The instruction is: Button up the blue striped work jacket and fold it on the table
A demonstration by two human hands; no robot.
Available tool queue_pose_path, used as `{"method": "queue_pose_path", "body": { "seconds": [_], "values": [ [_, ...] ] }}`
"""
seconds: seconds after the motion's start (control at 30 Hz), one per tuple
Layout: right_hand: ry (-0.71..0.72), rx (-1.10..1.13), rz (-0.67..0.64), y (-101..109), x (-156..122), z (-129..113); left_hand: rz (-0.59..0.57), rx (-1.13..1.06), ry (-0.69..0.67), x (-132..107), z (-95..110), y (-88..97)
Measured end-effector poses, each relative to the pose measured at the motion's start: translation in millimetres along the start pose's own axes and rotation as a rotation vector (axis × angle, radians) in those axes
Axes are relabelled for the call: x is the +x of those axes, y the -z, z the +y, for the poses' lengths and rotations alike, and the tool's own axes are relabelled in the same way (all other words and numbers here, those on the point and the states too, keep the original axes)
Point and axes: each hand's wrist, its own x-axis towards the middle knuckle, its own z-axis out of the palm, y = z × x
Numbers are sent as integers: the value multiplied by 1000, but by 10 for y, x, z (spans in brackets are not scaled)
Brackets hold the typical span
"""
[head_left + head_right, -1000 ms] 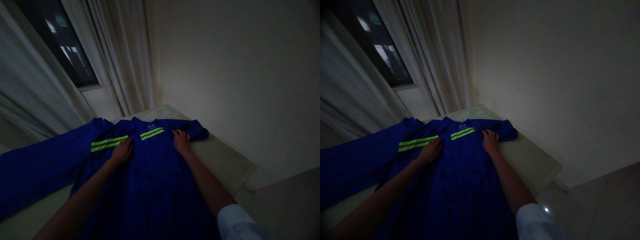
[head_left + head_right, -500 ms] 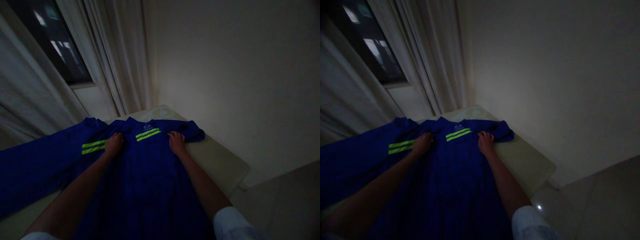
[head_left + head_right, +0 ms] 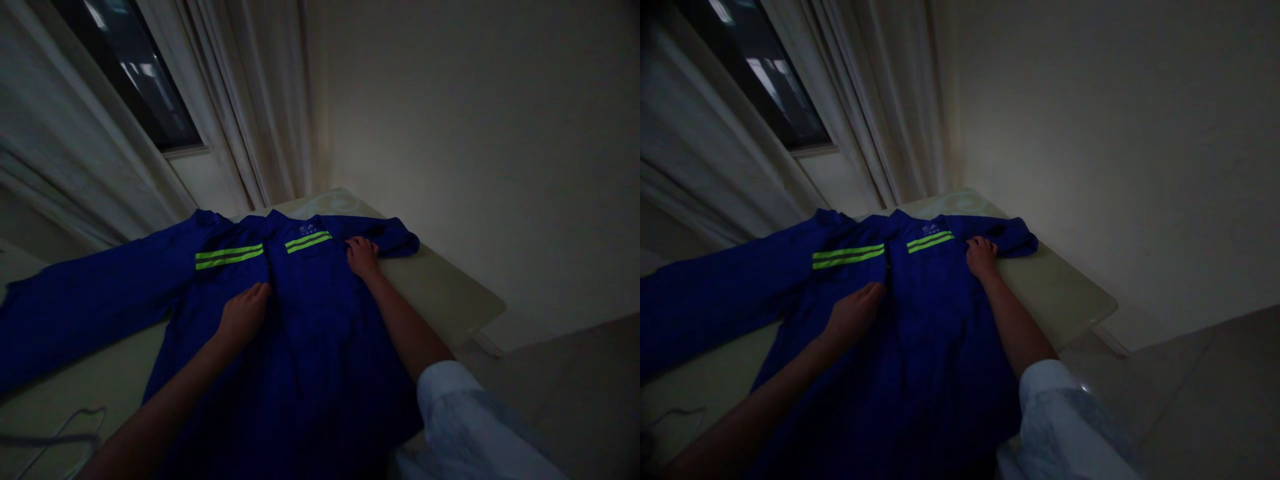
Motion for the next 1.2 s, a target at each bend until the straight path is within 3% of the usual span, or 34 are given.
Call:
{"method": "queue_pose_path", "body": {
  "seconds": [0.2, 0.37, 0.43, 0.53, 0.63, 0.73, 0.83, 1.0, 1.1, 1.2],
  "values": [
    [16, -6, 40, 160, -42, -84, -18, -58, -82, -961, 554, -57],
    [86, 48, 102, 523, -133, -321, 35, -105, -111, -1820, 923, -270],
    [195, 100, 64, 718, -303, -520, 79, -124, -96, -2095, 996, -415],
    [569, 269, -210, 1009, -819, -869, 129, -154, -43, -2360, 1059, -561],
    [965, 496, -545, 1243, -1516, -1103, 145, -230, 24, -2445, 1105, -569],
    [1013, 531, -669, 1377, -2094, -1146, 199, -326, 70, -2415, 1151, -522],
    [863, 453, -592, 1425, -2429, -1106, 312, -361, 68, -2340, 1197, -487],
    [623, 394, -372, 1426, -2715, -1134, 456, -420, 19, -2215, 1246, -511],
    [555, 356, -327, 1362, -2809, -1200, 496, -488, -47, -2175, 1241, -671],
    [582, 293, -321, 1283, -2848, -1261, 521, -534, -96, -2156, 1201, -872]
  ]
}}
